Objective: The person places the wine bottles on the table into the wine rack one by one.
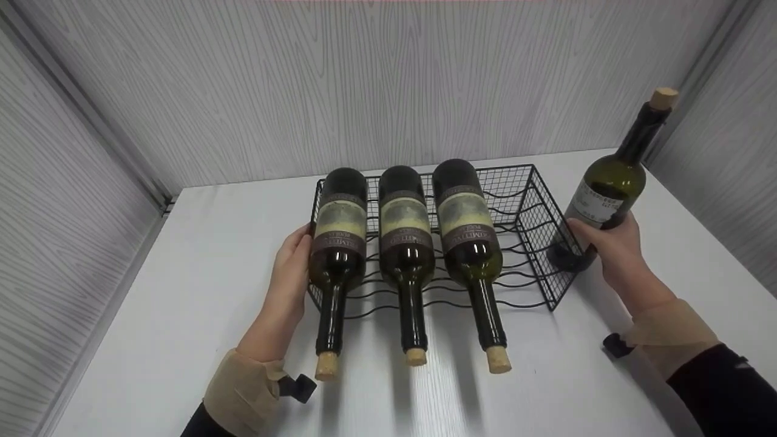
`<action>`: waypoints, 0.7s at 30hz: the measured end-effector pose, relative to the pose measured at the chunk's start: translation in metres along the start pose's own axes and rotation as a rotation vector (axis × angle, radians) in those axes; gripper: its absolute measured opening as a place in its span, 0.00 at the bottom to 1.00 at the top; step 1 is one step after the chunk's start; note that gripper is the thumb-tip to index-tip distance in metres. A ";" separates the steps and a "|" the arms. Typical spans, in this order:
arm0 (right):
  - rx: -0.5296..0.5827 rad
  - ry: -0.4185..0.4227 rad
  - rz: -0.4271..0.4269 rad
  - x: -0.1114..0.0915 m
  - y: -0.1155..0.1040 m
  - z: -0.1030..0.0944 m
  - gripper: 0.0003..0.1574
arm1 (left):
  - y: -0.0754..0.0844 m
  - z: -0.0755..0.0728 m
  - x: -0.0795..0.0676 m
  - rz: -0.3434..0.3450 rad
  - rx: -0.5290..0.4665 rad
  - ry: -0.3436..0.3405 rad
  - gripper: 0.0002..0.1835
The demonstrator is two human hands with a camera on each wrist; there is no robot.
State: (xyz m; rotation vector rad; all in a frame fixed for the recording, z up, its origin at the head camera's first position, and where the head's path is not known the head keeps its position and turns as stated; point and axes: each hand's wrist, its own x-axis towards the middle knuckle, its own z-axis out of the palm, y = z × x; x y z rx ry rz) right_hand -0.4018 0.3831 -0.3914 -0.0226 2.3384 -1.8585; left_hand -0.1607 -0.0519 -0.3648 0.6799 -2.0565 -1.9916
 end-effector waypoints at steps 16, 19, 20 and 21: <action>0.217 -0.021 -0.092 -0.004 -0.021 -0.017 0.44 | -0.001 0.000 0.001 0.010 0.007 -0.002 0.31; 0.272 -0.023 -0.164 -0.007 -0.031 -0.020 0.41 | 0.000 0.000 0.001 0.013 0.009 -0.005 0.31; 0.278 -0.022 -0.189 -0.009 -0.034 -0.020 0.41 | 0.000 0.000 0.000 0.014 0.011 -0.005 0.31; 0.280 -0.019 -0.214 -0.010 -0.037 -0.021 0.41 | 0.000 -0.001 0.000 0.013 0.011 -0.004 0.31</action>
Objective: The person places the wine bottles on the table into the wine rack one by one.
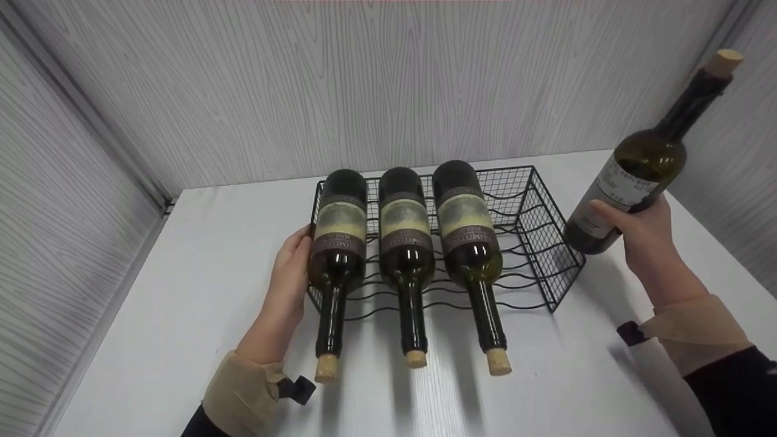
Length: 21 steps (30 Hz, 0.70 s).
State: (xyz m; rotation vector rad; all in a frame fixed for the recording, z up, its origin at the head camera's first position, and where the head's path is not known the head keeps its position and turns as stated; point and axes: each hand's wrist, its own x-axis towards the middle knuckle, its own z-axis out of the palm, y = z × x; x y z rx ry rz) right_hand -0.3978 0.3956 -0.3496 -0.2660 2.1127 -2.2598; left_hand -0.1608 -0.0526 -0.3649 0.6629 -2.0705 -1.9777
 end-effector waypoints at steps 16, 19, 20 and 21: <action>0.052 0.066 -0.232 -0.013 -0.047 0.020 0.51 | 0.001 0.000 -0.001 0.015 -0.012 -0.002 0.31; 0.040 0.088 -0.241 -0.019 -0.054 0.025 0.52 | 0.000 0.000 -0.002 0.010 -0.016 -0.003 0.31; 0.038 0.089 -0.251 -0.022 -0.056 0.027 0.52 | 0.000 0.000 -0.002 0.009 -0.018 -0.002 0.30; 0.040 0.091 -0.262 -0.025 -0.058 0.030 0.52 | 0.000 0.000 -0.002 0.008 -0.020 -0.001 0.30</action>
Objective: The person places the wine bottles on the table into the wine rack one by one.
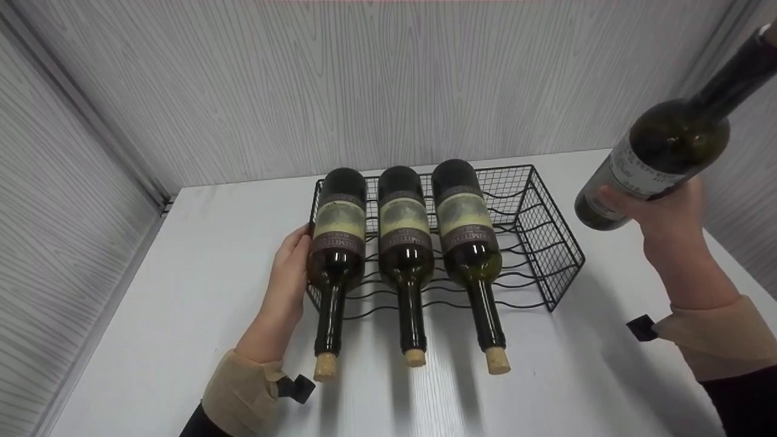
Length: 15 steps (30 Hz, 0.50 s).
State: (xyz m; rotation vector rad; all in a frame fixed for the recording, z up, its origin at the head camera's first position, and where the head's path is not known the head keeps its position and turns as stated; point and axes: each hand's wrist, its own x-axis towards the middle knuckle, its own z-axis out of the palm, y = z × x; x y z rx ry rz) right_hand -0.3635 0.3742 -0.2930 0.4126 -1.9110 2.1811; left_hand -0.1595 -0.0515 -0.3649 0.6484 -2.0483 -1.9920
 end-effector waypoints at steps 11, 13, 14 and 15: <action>0.000 -0.055 -0.218 -0.026 -0.018 0.023 0.54 | -0.001 0.000 0.001 -0.009 -0.005 0.006 0.30; -0.127 -0.050 -0.280 -0.029 -0.018 0.023 0.55 | -0.001 0.000 0.001 -0.007 -0.007 0.006 0.30; -0.180 -0.046 -0.303 -0.030 -0.018 0.024 0.55 | -0.001 0.000 0.001 -0.006 -0.008 0.007 0.30; -0.243 -0.041 -0.325 -0.032 -0.018 0.025 0.54 | -0.002 0.000 0.001 -0.004 -0.005 0.006 0.31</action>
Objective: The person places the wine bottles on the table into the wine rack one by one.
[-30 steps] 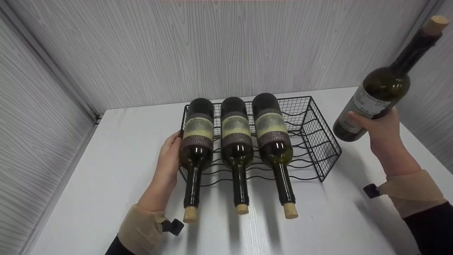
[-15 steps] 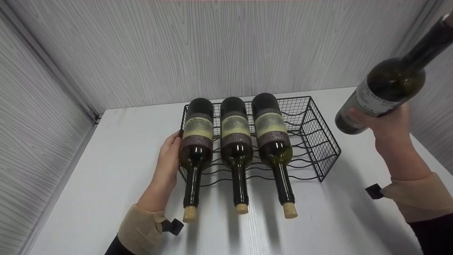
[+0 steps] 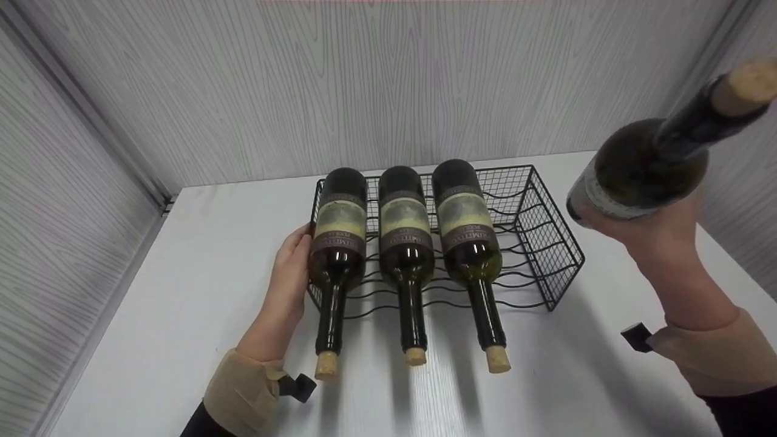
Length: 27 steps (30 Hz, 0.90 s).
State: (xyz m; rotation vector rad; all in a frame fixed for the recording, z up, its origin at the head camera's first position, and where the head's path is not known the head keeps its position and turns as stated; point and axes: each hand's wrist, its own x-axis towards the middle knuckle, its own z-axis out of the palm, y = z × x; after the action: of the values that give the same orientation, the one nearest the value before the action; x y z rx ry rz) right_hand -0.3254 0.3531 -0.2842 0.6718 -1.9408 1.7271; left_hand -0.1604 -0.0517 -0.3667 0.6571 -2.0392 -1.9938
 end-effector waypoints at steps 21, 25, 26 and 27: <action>-0.060 -0.217 -0.272 -0.023 -0.012 0.009 0.56 | 0.000 -0.001 0.000 -0.005 0.011 0.000 0.31; -0.070 -0.230 -0.319 -0.029 -0.014 0.012 0.47 | 0.000 -0.001 -0.001 -0.011 0.010 -0.001 0.31; -0.073 -0.234 -0.333 -0.030 -0.015 0.012 0.45 | 0.000 -0.001 -0.001 -0.011 0.009 -0.002 0.31; -0.078 -0.237 -0.348 -0.032 -0.015 0.013 0.43 | 0.000 -0.001 -0.001 -0.010 0.009 -0.002 0.31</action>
State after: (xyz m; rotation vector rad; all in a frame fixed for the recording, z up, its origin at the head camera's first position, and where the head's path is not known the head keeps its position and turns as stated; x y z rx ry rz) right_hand -0.2913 0.3404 -0.2937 1.1526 -1.8917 1.4040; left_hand -0.1595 -0.0520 -0.3664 0.6687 -2.0520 -1.9926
